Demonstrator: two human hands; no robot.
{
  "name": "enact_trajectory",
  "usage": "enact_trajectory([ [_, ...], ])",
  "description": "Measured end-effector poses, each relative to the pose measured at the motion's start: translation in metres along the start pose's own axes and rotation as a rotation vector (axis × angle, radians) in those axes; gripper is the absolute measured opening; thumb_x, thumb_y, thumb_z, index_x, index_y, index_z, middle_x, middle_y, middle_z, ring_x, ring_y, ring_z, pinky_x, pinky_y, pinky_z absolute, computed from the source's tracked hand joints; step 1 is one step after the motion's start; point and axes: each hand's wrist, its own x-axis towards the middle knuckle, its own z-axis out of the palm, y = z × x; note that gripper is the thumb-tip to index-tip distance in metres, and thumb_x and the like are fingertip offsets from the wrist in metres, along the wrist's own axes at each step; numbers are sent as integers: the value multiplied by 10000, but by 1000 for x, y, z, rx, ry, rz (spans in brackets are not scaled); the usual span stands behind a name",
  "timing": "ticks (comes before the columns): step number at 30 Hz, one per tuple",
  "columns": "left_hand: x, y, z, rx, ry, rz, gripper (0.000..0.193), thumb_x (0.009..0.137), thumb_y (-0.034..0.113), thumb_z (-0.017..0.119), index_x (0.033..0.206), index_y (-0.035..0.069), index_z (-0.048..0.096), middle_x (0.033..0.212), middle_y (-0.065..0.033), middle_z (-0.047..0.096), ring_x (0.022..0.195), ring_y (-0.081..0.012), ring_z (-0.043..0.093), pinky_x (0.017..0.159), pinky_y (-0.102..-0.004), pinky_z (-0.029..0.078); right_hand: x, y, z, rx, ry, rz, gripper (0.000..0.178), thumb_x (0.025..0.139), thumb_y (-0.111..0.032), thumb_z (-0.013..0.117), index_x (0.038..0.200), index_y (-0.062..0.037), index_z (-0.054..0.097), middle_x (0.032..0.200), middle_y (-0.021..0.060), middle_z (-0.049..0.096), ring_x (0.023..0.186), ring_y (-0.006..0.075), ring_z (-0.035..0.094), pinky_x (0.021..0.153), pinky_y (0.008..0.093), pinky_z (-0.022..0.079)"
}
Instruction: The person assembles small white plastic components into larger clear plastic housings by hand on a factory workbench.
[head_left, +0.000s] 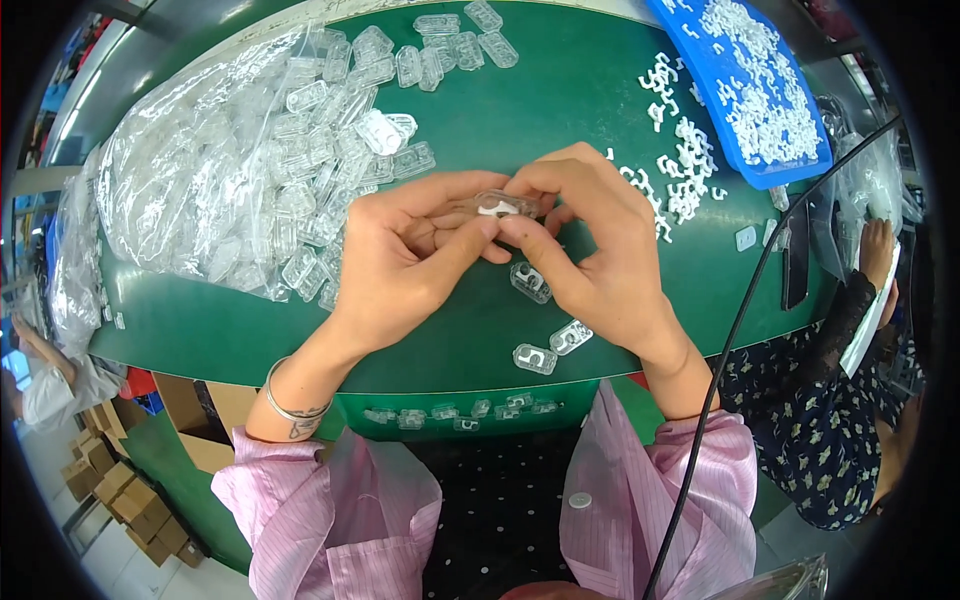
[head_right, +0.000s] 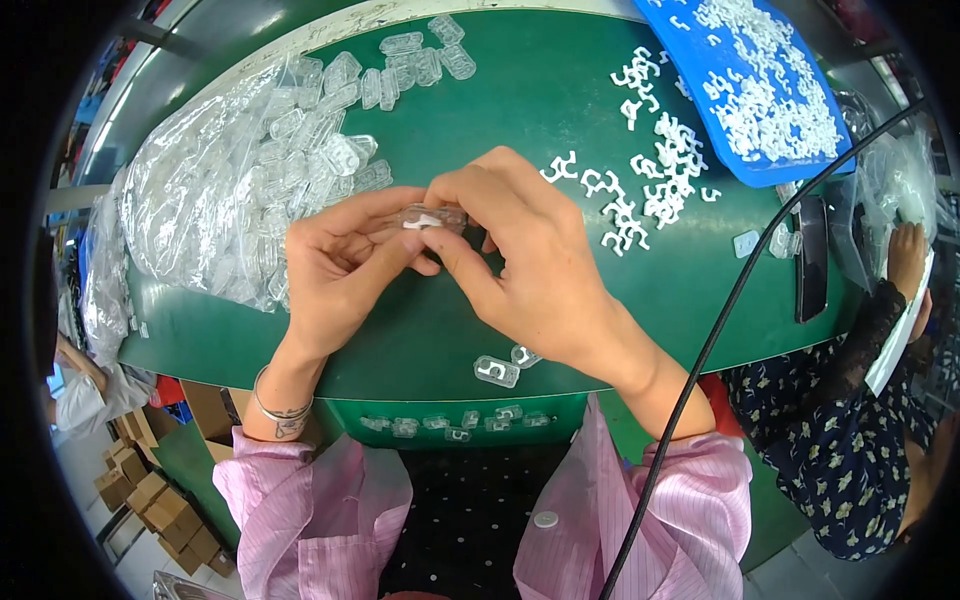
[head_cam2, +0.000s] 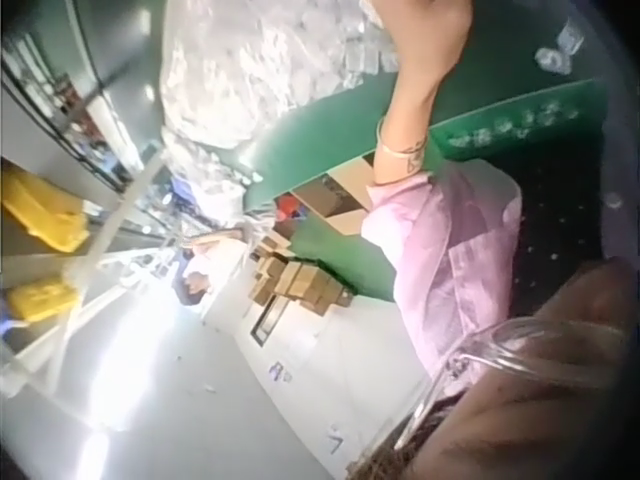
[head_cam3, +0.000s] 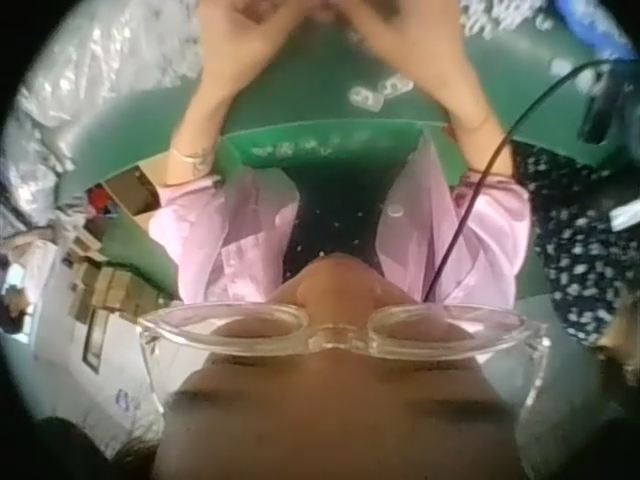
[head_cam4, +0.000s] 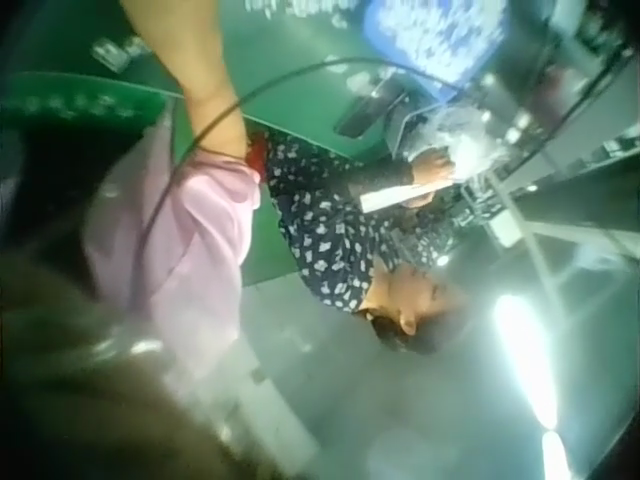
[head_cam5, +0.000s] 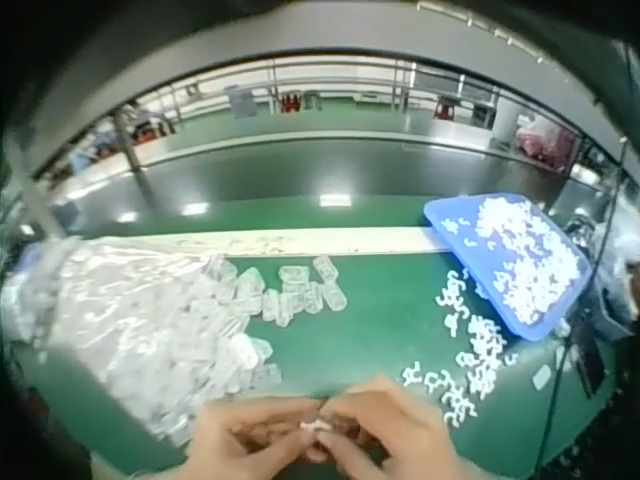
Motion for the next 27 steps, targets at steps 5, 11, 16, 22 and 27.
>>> enact_trajectory([
  [5,-2,-4,0,97,-12,-5,297,886,-81,554,1181,-83,590,972,-149,698,839,-159,688,715,-229,563,1,6,-5,-9,-4,-12,130,762,28,696,872,8,629,840,90,602,627,179,597,526,266,476],
  [11,-2,-3,2,55,2,11,269,869,-80,576,1135,-80,614,901,-135,700,830,-161,691,715,-232,560,0,4,-7,179,-105,306,134,755,51,689,860,9,617,844,71,584,671,127,559,567,236,474],
  [16,-2,-4,3,175,29,87,159,867,-77,580,1018,-83,630,881,-137,698,800,-155,695,701,-240,564,-5,0,3,59,-41,205,118,754,37,682,793,1,576,763,84,546,575,163,555,507,273,436],
  [22,-2,14,-12,249,-41,-146,94,860,-42,604,944,-64,641,796,-132,672,645,-153,655,567,-250,519,5,7,-17,19,-148,127,72,781,6,664,820,3,603,762,122,567,608,250,595,542,333,463],
  [27,-1,-2,-3,708,-198,25,85,865,48,612,903,-27,625,739,-176,590,575,-270,593,528,-350,481,12,17,-42,-690,20,229,114,771,-52,696,847,6,635,805,192,600,692,374,605,626,442,484],
])
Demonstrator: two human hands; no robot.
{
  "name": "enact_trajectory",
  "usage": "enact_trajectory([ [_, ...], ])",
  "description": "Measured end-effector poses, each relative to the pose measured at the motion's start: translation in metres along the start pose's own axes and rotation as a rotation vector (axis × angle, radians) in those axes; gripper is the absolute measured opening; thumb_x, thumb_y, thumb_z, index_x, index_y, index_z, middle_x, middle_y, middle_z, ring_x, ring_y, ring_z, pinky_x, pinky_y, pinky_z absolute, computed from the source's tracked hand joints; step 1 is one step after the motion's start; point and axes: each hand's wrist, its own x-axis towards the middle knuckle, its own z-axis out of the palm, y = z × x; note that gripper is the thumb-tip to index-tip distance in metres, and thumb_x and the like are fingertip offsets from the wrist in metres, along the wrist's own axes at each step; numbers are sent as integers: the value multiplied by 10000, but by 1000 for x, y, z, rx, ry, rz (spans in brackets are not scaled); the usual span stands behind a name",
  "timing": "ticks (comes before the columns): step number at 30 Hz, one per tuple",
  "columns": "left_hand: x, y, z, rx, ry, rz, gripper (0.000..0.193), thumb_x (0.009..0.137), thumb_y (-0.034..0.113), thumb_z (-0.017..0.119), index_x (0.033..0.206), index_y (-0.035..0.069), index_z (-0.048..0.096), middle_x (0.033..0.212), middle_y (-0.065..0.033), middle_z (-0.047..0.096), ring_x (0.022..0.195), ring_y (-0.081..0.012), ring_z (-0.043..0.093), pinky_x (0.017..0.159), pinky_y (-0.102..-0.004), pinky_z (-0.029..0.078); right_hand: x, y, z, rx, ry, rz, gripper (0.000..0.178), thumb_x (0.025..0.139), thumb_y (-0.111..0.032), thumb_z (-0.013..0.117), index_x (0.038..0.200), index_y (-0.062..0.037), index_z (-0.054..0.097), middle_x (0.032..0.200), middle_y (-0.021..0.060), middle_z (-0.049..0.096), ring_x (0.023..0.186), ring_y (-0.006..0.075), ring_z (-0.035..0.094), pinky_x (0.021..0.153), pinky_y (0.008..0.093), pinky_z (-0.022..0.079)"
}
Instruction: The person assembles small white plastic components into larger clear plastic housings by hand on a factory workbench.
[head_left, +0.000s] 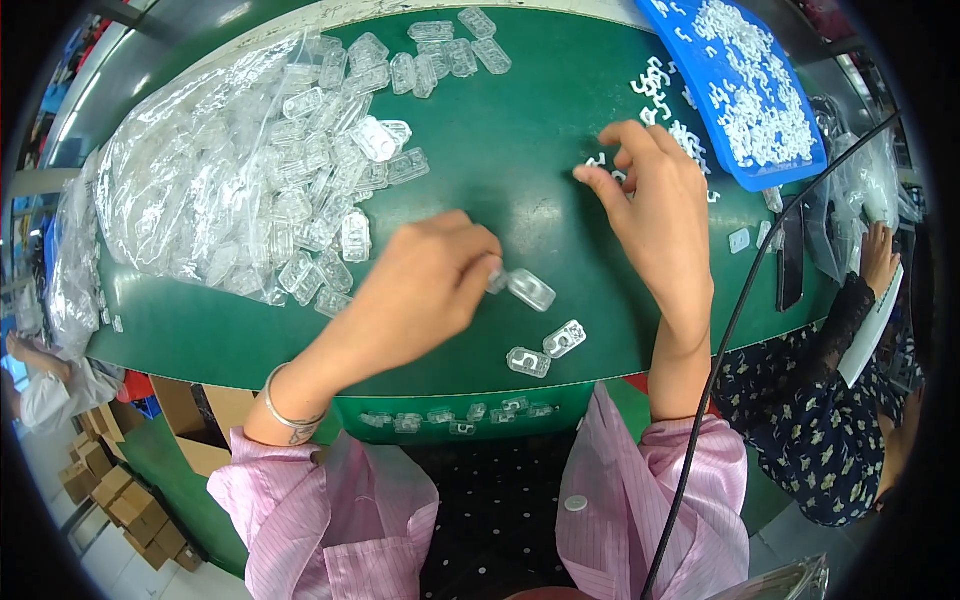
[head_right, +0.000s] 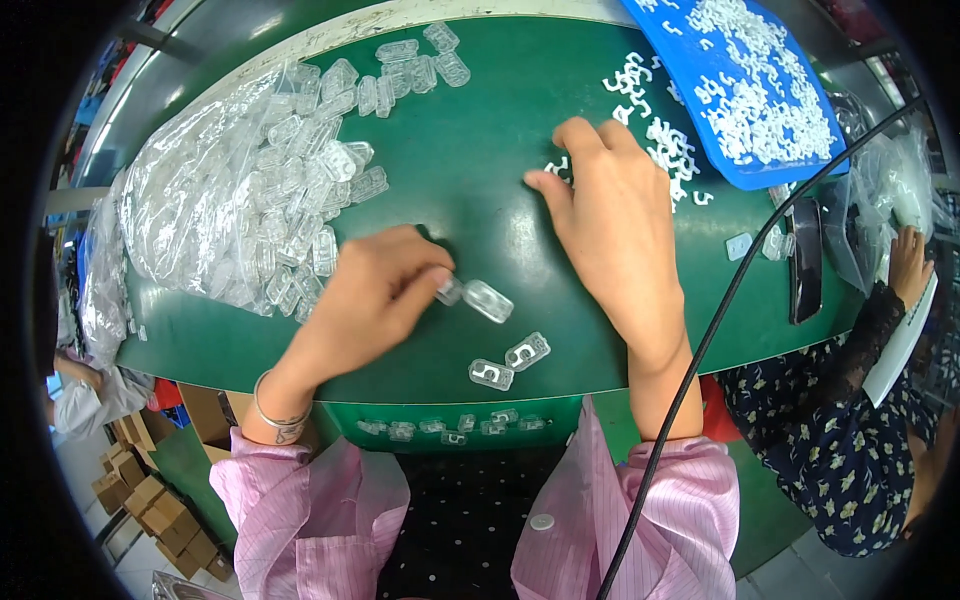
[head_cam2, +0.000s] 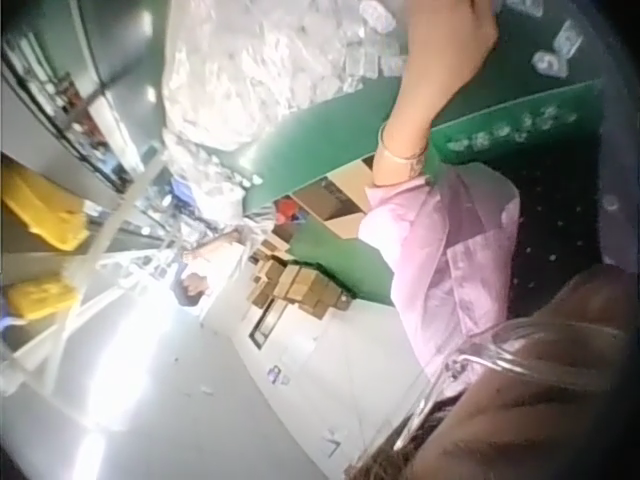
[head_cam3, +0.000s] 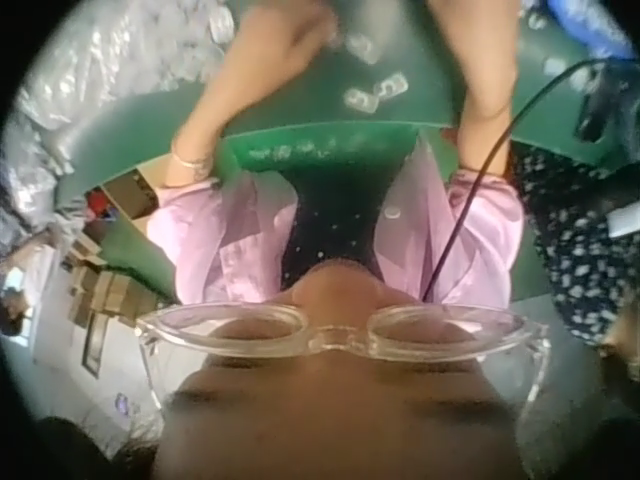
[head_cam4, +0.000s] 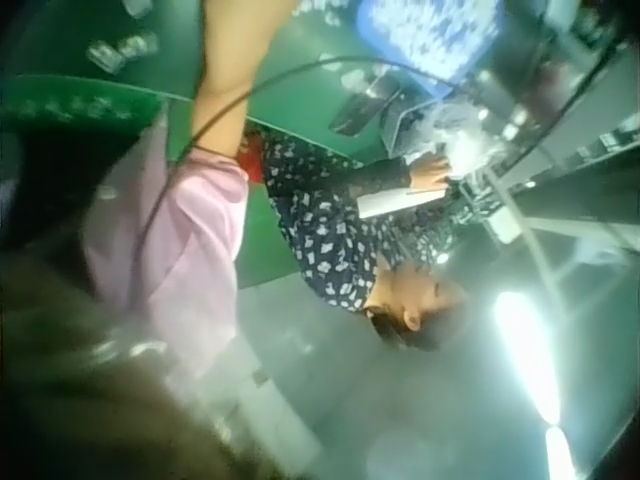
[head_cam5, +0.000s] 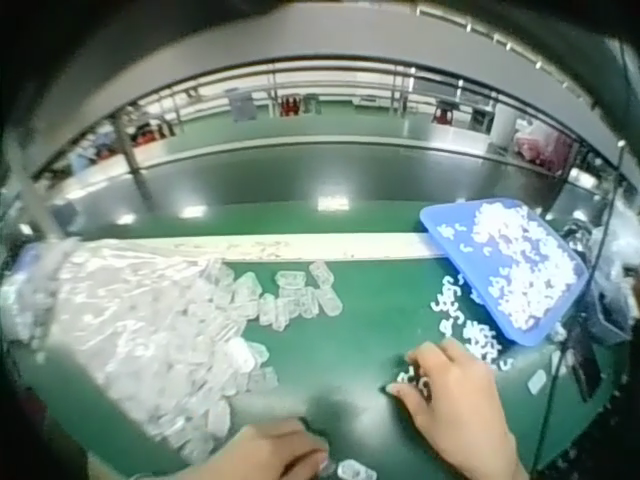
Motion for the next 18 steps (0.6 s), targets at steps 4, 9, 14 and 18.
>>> enact_trajectory([
  [4,-5,7,10,264,18,81,182,833,77,672,984,-6,612,829,-114,530,666,-289,567,582,-364,455,0,9,11,5,-88,-16,100,756,-22,683,826,22,626,785,208,595,698,385,606,636,459,487],
  [9,19,-15,-14,1099,389,214,148,683,22,602,820,-10,556,815,-82,445,780,-216,498,585,-326,491,-1,11,6,-171,-81,-35,65,739,29,636,801,32,616,747,214,590,664,402,596,615,469,485],
  [14,22,-19,-21,1052,211,144,277,785,-3,594,1058,-46,574,1079,-128,527,948,-269,517,770,-348,487,2,2,3,135,61,2,102,797,91,581,859,33,638,770,109,612,635,176,630,577,290,495],
  [18,18,-16,-18,728,303,365,303,769,-20,648,1059,-47,563,1036,-140,575,915,-279,558,744,-346,494,0,-8,-7,1143,-256,219,120,835,61,607,951,70,635,836,91,657,695,108,642,623,209,523],
])
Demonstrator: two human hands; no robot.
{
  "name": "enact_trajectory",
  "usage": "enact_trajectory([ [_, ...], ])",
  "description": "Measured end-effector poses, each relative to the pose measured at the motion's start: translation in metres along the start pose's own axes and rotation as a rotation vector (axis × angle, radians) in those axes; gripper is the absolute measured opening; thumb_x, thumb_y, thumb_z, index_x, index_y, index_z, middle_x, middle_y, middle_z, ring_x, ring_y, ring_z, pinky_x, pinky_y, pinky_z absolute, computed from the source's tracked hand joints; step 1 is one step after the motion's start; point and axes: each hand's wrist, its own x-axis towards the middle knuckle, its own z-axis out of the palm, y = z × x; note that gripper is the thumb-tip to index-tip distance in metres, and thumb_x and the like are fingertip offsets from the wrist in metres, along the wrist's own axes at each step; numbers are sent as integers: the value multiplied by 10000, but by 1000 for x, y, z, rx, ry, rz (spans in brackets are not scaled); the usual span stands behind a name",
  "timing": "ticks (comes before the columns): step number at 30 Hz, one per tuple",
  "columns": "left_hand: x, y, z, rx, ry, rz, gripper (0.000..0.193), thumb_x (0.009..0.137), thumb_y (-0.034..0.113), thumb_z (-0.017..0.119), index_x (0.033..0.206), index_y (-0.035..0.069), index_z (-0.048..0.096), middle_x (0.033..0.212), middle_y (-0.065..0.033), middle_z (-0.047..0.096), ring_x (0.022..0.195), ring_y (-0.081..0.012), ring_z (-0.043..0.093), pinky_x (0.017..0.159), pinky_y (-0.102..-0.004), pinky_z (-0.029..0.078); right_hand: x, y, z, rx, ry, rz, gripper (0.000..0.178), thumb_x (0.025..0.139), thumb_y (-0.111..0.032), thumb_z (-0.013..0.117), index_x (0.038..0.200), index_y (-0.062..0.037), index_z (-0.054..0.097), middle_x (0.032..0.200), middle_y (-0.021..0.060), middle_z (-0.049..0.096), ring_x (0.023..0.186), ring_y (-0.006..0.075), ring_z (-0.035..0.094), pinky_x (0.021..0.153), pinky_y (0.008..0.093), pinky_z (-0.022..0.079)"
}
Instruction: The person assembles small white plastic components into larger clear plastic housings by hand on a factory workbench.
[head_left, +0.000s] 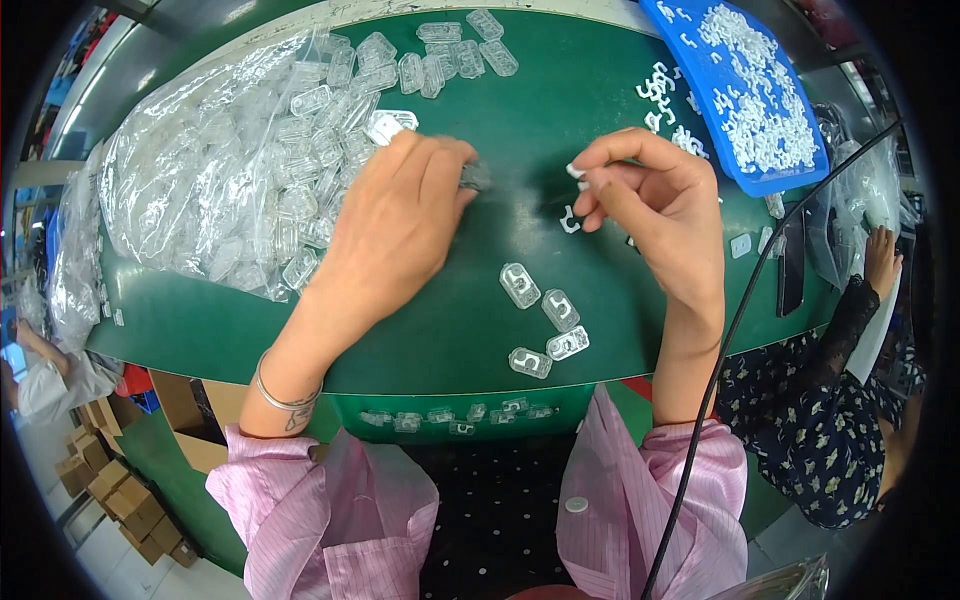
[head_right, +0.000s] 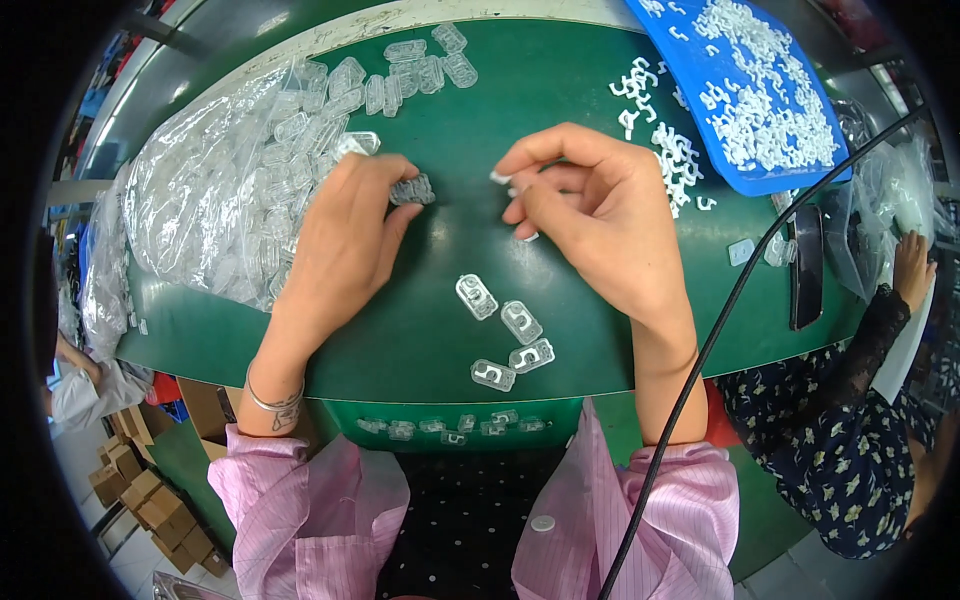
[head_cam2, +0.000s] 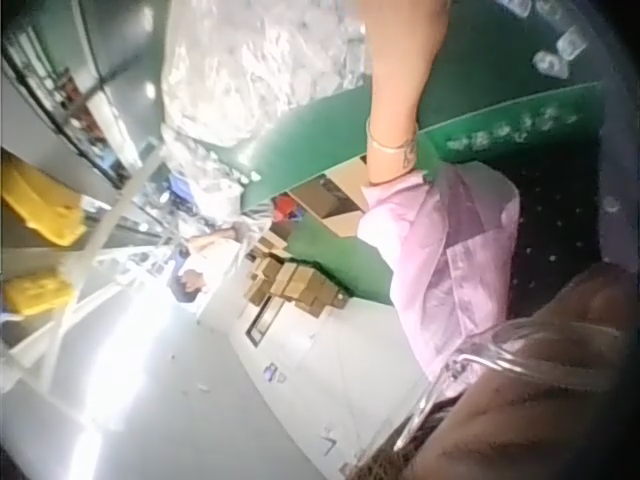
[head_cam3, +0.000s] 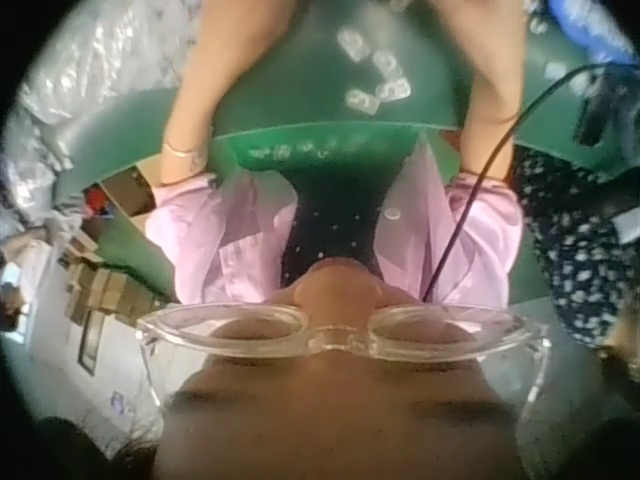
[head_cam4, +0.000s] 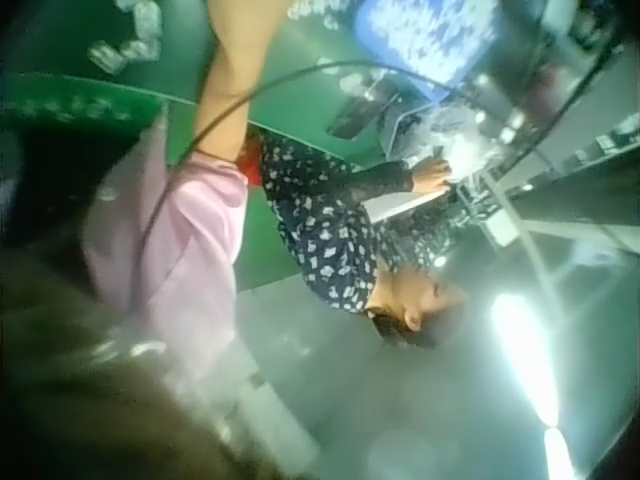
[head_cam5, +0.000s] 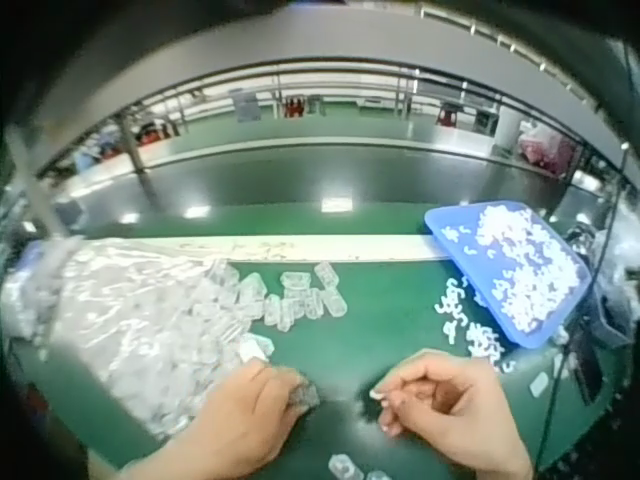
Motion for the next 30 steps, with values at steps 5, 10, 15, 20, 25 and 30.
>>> enact_trajectory([
  [5,-3,25,-8,-972,53,-464,269,797,-23,687,1056,-18,613,838,-103,599,712,-145,609,568,-242,479,-4,1,8,201,-108,71,110,876,53,587,975,70,629,892,101,659,720,124,652,635,217,540],
  [10,-9,27,2,-1318,135,-596,295,795,-57,667,1090,-46,646,845,-59,629,701,-41,584,544,-178,469,-9,6,22,46,-44,-45,117,831,68,635,940,35,659,838,67,652,685,115,643,589,205,515],
  [15,-13,33,1,-1039,79,-540,274,795,-62,652,1069,-51,655,810,-99,685,680,-98,660,606,-210,521,-13,15,32,-372,-39,-245,122,767,88,663,860,10,676,822,79,636,654,125,637,539,215,477],
  [20,-14,30,7,-1088,42,-497,248,798,-46,649,1046,-57,655,808,-119,702,719,-134,696,630,-236,537,-12,18,30,-594,-29,-443,194,738,86,687,912,5,658,832,47,608,689,96,579,527,222,443],
  [25,-14,37,0,-1229,83,-611,178,820,-17,652,991,-69,647,818,-129,701,750,-145,702,633,-242,540,-11,13,32,-564,-92,-178,140,766,-6,688,850,-12,576,771,115,557,606,234,564,525,344,442],
  [30,-8,31,-12,-1129,-42,-510,116,838,-11,646,937,-69,627,788,-109,672,708,-109,667,572,-220,514,-17,16,40,-569,-111,-341,97,806,2,623,822,-11,528,737,141,495,637,334,516,553,414,416],
])
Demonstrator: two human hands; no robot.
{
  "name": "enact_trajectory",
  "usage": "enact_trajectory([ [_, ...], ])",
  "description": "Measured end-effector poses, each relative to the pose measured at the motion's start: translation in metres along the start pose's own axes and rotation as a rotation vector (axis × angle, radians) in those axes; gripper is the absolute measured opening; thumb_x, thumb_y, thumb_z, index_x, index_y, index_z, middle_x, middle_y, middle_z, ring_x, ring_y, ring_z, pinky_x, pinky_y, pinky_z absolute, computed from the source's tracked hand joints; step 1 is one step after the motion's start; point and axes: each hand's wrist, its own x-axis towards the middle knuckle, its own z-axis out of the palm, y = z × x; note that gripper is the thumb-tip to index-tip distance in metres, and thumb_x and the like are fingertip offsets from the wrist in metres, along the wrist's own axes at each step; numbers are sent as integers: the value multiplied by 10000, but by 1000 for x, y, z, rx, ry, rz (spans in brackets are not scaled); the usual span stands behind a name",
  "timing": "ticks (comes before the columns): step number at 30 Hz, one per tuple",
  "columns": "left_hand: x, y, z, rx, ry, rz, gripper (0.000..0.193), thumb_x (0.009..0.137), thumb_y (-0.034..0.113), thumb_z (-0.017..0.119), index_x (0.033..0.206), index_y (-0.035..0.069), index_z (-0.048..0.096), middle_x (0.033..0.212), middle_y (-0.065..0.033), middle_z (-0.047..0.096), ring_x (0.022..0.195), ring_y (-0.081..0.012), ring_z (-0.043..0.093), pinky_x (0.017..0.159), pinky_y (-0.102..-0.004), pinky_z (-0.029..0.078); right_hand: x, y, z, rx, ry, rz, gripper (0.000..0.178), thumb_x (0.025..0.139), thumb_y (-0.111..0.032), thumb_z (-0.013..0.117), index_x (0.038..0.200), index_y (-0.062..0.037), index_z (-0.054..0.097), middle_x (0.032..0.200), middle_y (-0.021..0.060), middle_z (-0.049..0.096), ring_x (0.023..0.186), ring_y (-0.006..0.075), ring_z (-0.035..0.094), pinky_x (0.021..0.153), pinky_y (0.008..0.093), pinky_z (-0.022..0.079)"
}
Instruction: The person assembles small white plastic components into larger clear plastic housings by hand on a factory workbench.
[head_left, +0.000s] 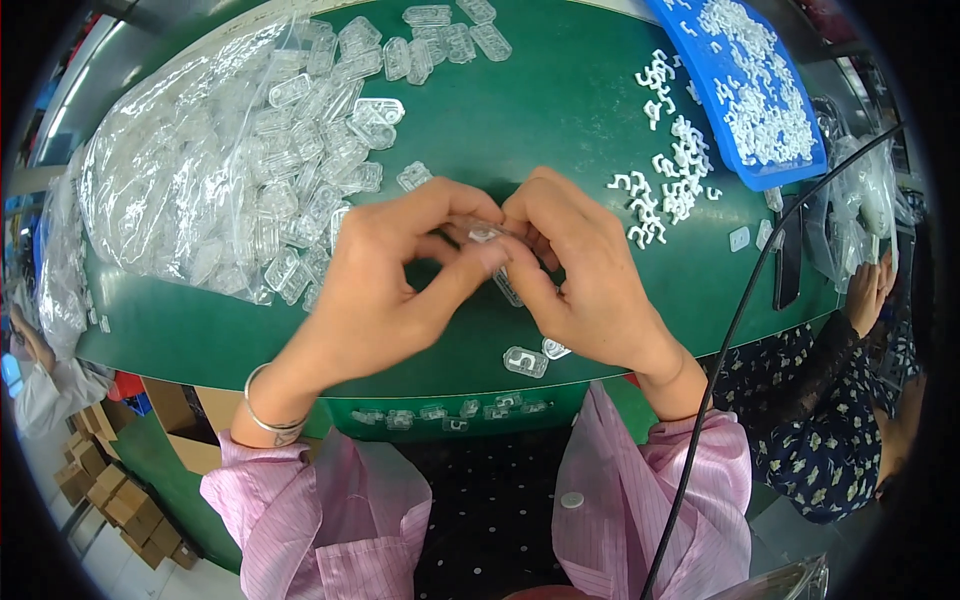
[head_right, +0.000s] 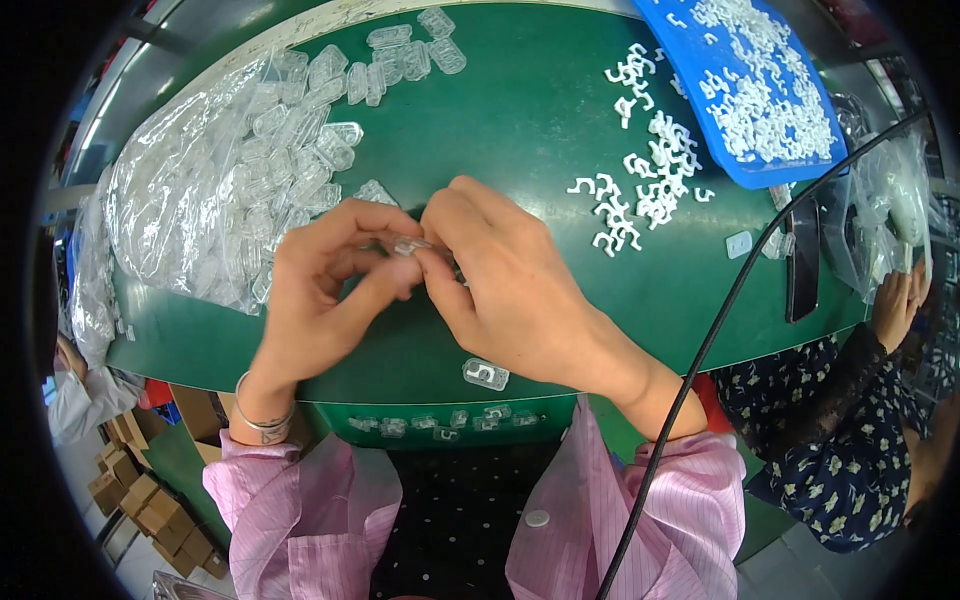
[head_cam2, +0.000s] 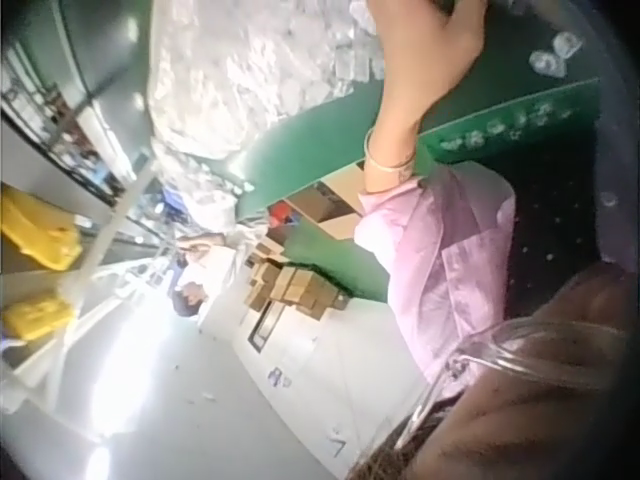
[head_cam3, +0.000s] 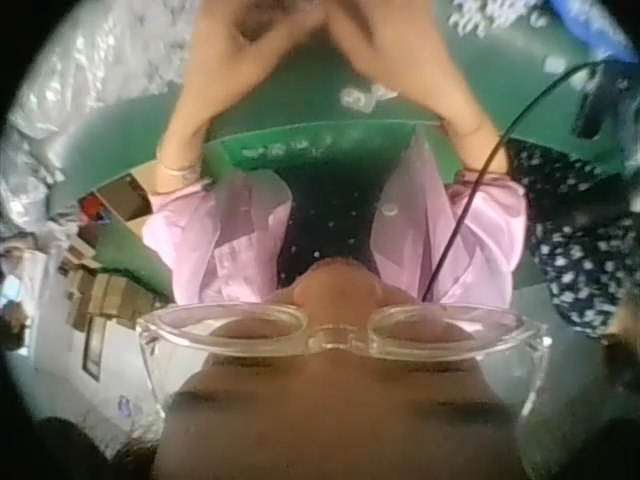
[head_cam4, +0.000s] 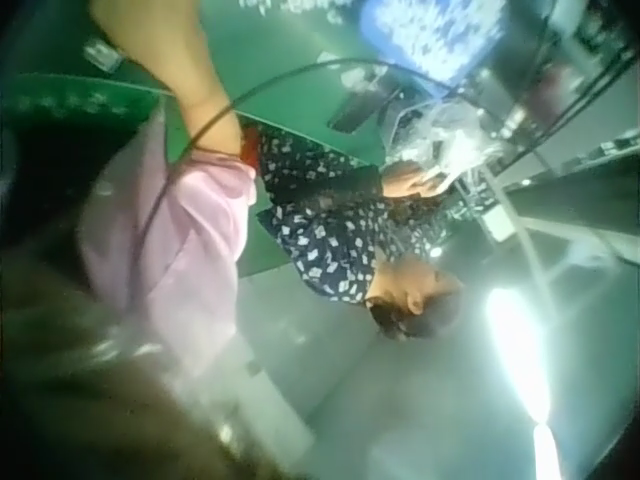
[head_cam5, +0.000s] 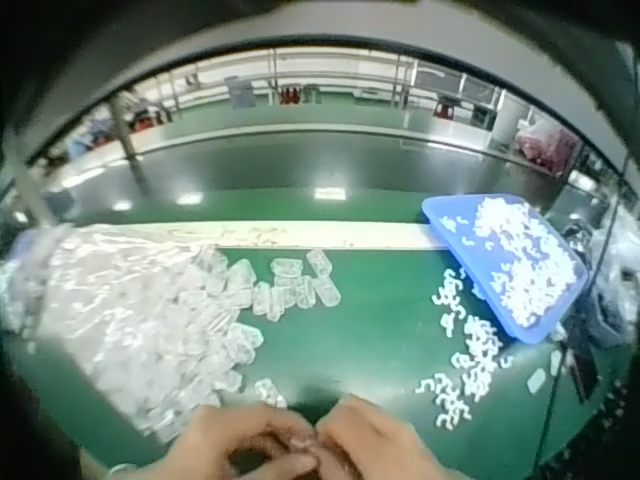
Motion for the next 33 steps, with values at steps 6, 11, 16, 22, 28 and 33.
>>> enact_trajectory([
  [6,-5,2,-20,247,-176,-192,169,835,-55,641,1004,-53,623,830,-88,661,658,-91,601,575,-212,484,7,15,-33,-234,-77,-12,119,760,40,667,858,10,606,796,125,566,621,234,558,551,315,432],
  [11,-3,-3,-7,491,-293,-15,186,814,-2,670,982,-54,611,778,-125,616,611,-197,607,560,-295,469,2,27,-65,-620,-11,233,136,748,17,635,883,16,625,847,178,591,806,376,606,702,443,480],
  [16,2,-11,-9,1035,137,144,187,756,2,598,942,-13,610,895,-173,598,752,-349,593,694,-451,477,5,36,-52,-870,-50,227,223,700,116,601,903,26,615,814,181,589,710,353,604,621,411,471],
  [22,34,-30,-34,1572,348,402,221,694,11,605,916,4,610,907,-96,596,875,-276,542,749,-360,461,9,29,-45,-653,187,115,154,717,84,600,852,26,648,801,159,604,669,333,605,622,395,504],
  [28,37,-29,-29,1444,449,490,166,815,72,600,958,-8,627,890,-106,615,827,-256,557,707,-354,454,10,24,-35,-44,271,140,144,776,40,661,910,-5,686,843,85,651,687,152,636,607,250,500],
  [33,20,-4,-22,433,283,122,244,976,180,500,1031,-33,608,902,-127,647,734,-203,613,606,-306,466,6,8,-28,475,152,262,119,850,61,635,961,54,678,867,90,684,736,109,656,604,188,507],
])
